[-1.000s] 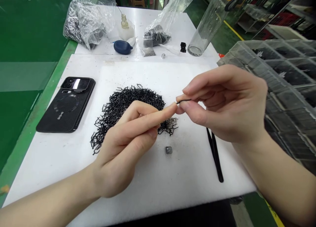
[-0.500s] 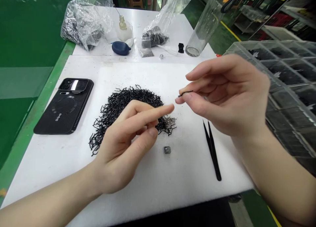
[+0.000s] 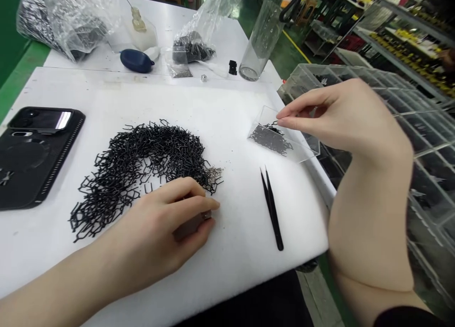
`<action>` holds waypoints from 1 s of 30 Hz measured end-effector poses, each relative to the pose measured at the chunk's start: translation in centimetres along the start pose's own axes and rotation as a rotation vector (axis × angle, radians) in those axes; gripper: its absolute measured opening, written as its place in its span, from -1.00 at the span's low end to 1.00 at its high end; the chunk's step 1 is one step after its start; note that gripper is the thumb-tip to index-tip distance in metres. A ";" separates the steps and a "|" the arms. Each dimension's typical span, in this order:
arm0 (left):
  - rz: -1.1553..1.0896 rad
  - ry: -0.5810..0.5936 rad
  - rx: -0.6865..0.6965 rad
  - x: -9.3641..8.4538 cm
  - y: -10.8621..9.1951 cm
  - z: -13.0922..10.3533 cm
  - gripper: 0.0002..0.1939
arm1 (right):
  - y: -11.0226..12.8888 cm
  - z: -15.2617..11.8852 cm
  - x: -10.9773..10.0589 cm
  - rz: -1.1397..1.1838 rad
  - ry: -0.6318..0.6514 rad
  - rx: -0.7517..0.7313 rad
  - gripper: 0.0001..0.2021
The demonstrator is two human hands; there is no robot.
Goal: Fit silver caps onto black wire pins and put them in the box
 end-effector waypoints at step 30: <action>0.058 -0.115 -0.015 0.0 -0.6 0.7 -0.98 | 7.4 -2.9 6.8 1.060 0.446 -0.092 -0.67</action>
Point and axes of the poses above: each hand's wrist, its own z-axis towards the middle knuckle, its own x-axis out of the palm, y = z × x, the point moved 5 cm from there along z, towards the middle knuckle, and after that the axes turned 7 degrees about -z, right-handed, at the moved point
